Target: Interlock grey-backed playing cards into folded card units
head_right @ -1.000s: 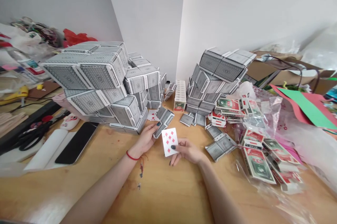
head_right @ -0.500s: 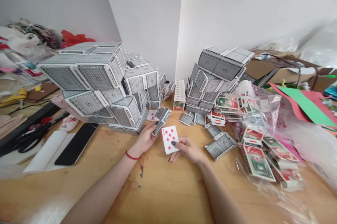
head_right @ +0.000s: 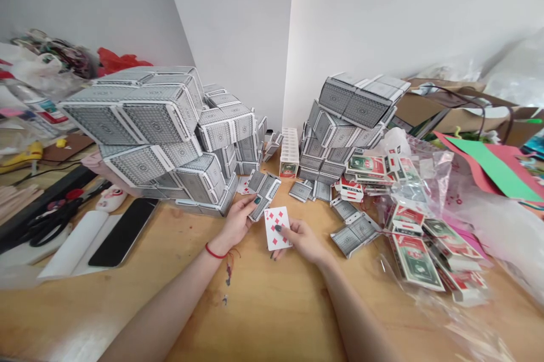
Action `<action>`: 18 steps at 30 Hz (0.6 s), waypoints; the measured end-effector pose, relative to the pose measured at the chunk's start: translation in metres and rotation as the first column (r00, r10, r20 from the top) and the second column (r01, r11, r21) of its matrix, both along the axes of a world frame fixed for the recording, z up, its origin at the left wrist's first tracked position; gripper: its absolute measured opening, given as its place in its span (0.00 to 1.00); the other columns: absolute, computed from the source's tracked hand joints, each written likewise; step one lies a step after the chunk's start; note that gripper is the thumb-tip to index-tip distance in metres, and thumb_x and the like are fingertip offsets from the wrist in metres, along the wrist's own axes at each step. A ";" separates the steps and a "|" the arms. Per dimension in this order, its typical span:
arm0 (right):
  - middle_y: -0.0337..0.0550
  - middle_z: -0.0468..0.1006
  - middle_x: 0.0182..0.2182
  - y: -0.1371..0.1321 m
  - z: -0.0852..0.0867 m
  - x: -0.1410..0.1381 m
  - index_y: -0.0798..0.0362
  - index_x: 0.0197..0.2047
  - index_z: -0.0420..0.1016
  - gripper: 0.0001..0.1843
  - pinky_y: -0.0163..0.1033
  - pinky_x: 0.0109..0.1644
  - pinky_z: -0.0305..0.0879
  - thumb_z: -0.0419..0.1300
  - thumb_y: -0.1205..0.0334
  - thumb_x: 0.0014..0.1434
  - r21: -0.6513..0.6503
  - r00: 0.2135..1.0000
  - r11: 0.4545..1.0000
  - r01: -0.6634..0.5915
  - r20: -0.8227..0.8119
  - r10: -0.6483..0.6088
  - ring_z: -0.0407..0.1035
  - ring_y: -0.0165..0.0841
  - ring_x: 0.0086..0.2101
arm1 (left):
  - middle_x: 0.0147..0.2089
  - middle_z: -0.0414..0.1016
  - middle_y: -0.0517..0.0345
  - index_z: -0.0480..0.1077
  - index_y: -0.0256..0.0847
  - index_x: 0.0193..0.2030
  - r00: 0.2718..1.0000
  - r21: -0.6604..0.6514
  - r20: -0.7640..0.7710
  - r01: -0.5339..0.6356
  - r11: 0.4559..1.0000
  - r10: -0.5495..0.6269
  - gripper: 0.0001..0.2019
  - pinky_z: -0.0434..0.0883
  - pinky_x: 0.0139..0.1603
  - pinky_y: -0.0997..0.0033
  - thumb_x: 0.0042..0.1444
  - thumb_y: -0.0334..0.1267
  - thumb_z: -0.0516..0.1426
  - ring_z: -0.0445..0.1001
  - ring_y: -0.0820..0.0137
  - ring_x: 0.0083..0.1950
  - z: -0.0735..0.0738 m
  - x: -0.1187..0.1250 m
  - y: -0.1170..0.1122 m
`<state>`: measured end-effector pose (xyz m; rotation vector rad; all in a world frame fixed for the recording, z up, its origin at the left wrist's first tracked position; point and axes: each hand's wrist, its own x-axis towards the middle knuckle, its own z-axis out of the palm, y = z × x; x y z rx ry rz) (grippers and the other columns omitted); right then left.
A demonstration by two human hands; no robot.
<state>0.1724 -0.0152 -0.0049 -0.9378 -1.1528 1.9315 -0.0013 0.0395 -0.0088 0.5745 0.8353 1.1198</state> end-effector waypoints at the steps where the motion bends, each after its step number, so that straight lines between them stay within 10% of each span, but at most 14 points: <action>1: 0.48 0.78 0.24 0.000 0.001 -0.001 0.59 0.34 0.65 0.17 0.39 0.26 0.71 0.56 0.51 0.53 0.007 1.000 1.000 0.003 0.018 -0.004 0.74 0.36 0.23 | 0.33 0.74 0.57 0.70 0.36 0.41 1.000 0.015 -0.022 0.003 1.000 -0.002 0.17 0.66 0.26 0.79 0.40 0.33 0.62 0.70 0.76 0.28 -0.001 0.001 0.000; 18: 0.40 0.75 0.19 -0.005 -0.002 -0.011 0.55 0.31 0.59 0.18 0.35 0.21 0.67 0.51 0.46 0.54 0.079 0.985 0.995 -0.055 0.166 0.042 0.71 0.32 0.18 | 0.39 0.74 0.51 0.69 0.36 0.40 0.911 0.379 -0.392 0.038 0.925 0.124 0.13 0.67 0.42 0.69 0.45 0.34 0.59 0.72 0.67 0.41 -0.009 0.003 -0.003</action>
